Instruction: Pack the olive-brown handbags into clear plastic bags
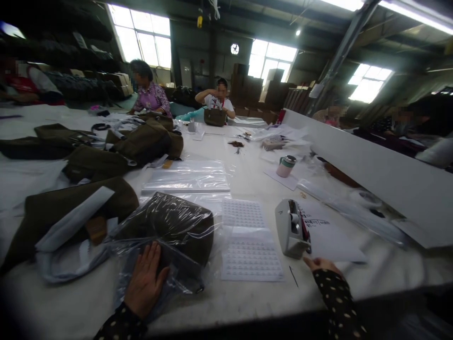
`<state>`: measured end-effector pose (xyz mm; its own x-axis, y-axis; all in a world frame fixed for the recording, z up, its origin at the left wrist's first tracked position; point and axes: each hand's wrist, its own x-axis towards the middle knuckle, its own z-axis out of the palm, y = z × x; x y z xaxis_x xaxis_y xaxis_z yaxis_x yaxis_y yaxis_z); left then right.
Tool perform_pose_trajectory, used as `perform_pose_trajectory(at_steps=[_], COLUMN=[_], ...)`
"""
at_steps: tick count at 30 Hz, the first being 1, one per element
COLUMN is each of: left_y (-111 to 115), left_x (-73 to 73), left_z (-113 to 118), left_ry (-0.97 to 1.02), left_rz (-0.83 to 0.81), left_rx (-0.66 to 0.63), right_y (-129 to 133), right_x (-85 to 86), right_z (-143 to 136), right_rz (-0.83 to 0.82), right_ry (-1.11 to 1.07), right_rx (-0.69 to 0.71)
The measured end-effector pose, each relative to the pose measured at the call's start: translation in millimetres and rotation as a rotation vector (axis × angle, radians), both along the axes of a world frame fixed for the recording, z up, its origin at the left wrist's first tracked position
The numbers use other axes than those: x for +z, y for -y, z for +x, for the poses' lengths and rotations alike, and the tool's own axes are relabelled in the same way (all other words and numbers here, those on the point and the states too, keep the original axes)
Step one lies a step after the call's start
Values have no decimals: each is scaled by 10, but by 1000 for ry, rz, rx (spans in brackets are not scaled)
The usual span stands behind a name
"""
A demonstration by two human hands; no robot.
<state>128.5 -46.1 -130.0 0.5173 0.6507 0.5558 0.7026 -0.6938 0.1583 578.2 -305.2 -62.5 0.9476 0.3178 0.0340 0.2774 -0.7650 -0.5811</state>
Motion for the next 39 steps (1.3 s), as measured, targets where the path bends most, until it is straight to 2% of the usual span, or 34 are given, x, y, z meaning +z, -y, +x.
perform_pose_trajectory(at_steps=[2,3,5,7,9,11,12,13,14,16,18,21,23,26,28,29,30,31,32,33,35,36,37,38,39], left_y=[32,50,77,93,105,120,128,136,144,155,163,166,169,194,220,229,232,227,216,200,162,147,137,133,134], left_x=[4,11,39,77,115,141,146,146,139,109,74,62,96,176,217,231,245,262,290,334,486,595,720,855,990], left_z=[-14,-20,-25,-24,-24,-28,-33,-40,-46,-57,-55,-22,-3,-68,-215,-312,-415,-513,-598,-661,-708,-693,-656,-601,-535], left_ry=[-16,-24,-35,-38,-41,-35,-28,-18,-7,22,48,21,-16,27,175,288,425,578,748,931,1290,1442,1567,1666,1739], left_rz=[-38,-63,-110,-139,-159,-172,-177,-179,-181,-189,-189,-173,-171,-149,-118,-123,-164,-259,-409,-611,-1102,-1336,-1526,-1658,-1748], left_rx=[3,3,4,9,12,11,7,2,-7,-16,3,22,8,-1,36,83,154,241,336,431,582,612,597,538,443], right_y=[-8,-83,-409,-926,-1527,-2101,-2349,-2563,-2739,-2984,-3125,-3273,-3375,-3394,-3178,-2990,-2761,-2507,-2249,-2006,-1633,-1525,-1473,-1477,-1530], right_x=[56,104,242,428,619,762,802,818,812,752,680,695,845,1186,1312,1291,1200,1040,824,571,67,-130,-260,-312,-283], right_z=[63,38,-186,-663,-1308,-1968,-2261,-2516,-2728,-3022,-3149,-3043,-2791,-2316,-2138,-2137,-2199,-2318,-2478,-2660,-3005,-3133,-3216,-3247,-3224], right_rz=[-215,-243,-108,53,167,101,20,-99,-204,-351,-436,-513,-522,-513,-416,-330,-185,-19,95,139,355,428,485,519,544], right_ry=[-95,-95,21,18,-158,-221,-139,44,203,443,552,682,729,761,781,788,789,784,776,779,909,941,959,948,909], right_rx=[59,124,299,546,865,1221,1395,1533,1619,1662,1615,1491,1374,1178,1142,1185,1289,1437,1571,1622,1596,1553,1502,1467,1457])
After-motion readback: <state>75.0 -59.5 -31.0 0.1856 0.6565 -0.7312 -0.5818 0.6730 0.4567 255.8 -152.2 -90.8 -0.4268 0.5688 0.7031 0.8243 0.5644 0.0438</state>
